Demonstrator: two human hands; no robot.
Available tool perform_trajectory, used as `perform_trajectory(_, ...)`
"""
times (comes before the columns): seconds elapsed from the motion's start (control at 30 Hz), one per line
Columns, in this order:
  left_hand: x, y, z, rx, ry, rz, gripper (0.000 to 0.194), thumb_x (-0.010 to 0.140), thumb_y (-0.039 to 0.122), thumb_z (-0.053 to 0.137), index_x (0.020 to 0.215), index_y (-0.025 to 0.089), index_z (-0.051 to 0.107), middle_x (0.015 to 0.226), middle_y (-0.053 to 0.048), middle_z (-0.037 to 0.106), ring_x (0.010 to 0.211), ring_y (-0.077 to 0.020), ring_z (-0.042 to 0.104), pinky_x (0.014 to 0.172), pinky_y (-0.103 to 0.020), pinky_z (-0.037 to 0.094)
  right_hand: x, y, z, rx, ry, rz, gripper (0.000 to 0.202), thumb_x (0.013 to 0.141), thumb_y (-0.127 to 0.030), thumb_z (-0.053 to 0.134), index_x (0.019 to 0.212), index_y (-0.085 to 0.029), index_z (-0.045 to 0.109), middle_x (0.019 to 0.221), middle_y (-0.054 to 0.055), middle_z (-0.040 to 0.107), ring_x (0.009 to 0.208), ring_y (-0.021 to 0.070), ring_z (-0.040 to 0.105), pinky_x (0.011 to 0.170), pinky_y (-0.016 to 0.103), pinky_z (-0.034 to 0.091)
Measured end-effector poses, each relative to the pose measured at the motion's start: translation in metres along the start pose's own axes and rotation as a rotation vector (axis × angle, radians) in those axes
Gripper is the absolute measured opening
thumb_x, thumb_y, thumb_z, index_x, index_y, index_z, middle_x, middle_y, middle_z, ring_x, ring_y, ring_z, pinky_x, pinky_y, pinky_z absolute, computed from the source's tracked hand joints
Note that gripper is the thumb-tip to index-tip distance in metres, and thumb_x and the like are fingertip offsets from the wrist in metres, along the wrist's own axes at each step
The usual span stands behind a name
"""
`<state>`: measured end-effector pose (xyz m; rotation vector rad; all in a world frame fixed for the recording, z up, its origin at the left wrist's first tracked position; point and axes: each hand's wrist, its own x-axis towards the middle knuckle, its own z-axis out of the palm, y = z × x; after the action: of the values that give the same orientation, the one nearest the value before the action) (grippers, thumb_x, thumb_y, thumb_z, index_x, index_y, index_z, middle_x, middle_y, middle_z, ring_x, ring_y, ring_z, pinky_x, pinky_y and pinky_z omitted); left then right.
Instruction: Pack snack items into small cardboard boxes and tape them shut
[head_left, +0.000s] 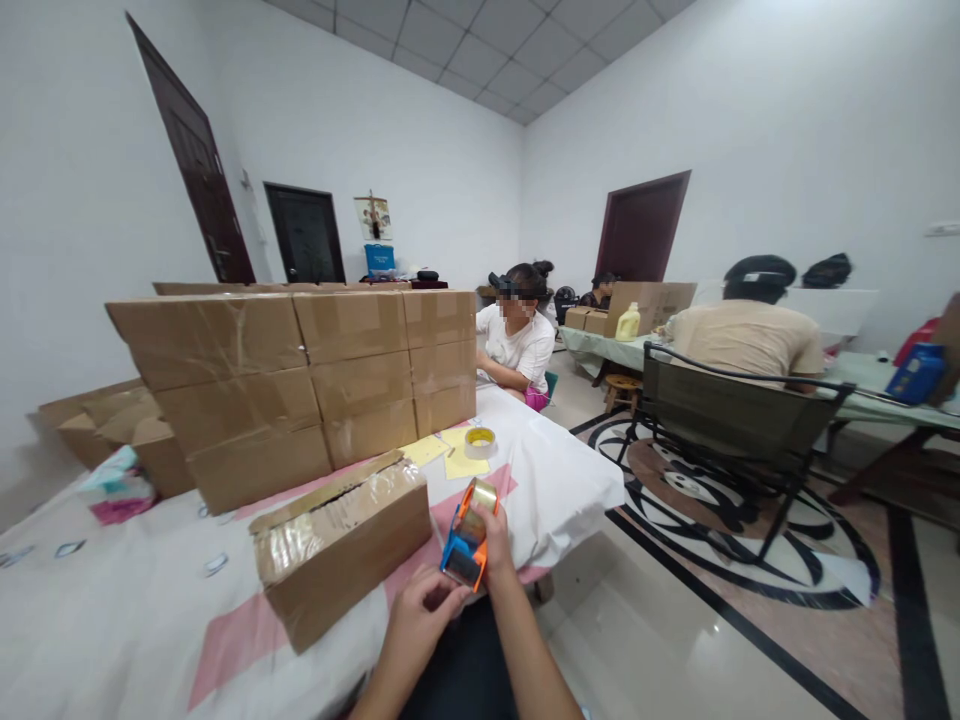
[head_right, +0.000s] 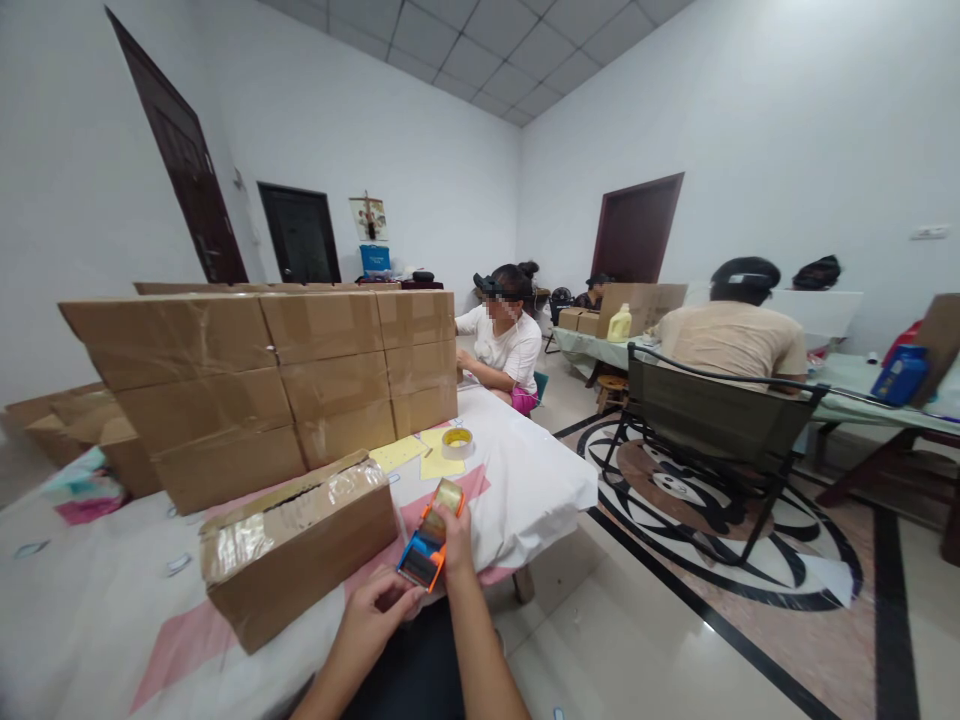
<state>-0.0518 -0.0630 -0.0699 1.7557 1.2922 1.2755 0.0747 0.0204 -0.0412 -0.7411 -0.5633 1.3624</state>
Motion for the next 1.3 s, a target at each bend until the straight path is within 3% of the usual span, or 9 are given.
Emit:
perform_trajectory(0.27, -0.0015, -0.0034, -0.0011, -0.155, -0.132, -0.023, 0.044, 0.093, 0.056, 0.056, 0.076, 0.017, 0.069, 0.072, -0.004, 0.066, 0.07, -0.0175, 0.059, 0.067, -0.025, 0.045, -0.001, -0.0009, -0.002, 0.021, 0.006, -0.023, 0.042, 0.059, -0.038, 0.082, 0.087, -0.02, 0.057, 0.063, -0.004, 0.068, 0.053, 0.016, 0.065, 0.054, 0.026, 0.053)
perform_trajectory(0.43, -0.0013, -0.0051, -0.0023, -0.183, -0.184, -0.046, 0.048, 0.094, 0.058, 0.054, 0.073, 0.017, 0.067, 0.068, -0.004, 0.065, 0.067, -0.0167, 0.058, 0.066, -0.025, 0.043, 0.0005, 0.0018, -0.0048, 0.035, -0.007, -0.025, 0.04, 0.061, -0.037, 0.081, 0.089, -0.02, 0.058, 0.064, -0.004, 0.069, 0.054, 0.0162, 0.065, 0.055, 0.026, 0.054)
perform_trajectory(0.77, -0.0004, -0.0063, -0.0019, -0.146, -0.2, -0.056, 0.054, 0.094, 0.063, 0.051, 0.07, 0.017, 0.065, 0.062, -0.004, 0.064, 0.063, -0.0166, 0.057, 0.064, -0.026, 0.04, -0.0016, 0.0002, -0.001, 0.059, -0.092, -0.029, 0.035, 0.063, -0.039, 0.08, 0.081, -0.019, 0.058, 0.059, -0.002, 0.066, 0.051, 0.0168, 0.063, 0.052, 0.027, 0.053)
perform_trajectory(1.3, -0.0028, -0.0054, -0.0027, -0.114, -0.197, -0.031, 0.053, 0.096, 0.061, 0.048, 0.07, 0.017, 0.062, 0.065, -0.003, 0.061, 0.066, -0.0168, 0.057, 0.065, -0.026, 0.038, 0.0062, 0.0076, -0.0064, 0.085, -0.091, -0.029, 0.034, 0.064, -0.037, 0.081, 0.085, -0.02, 0.06, 0.061, -0.003, 0.066, 0.052, 0.0159, 0.063, 0.055, 0.028, 0.054)
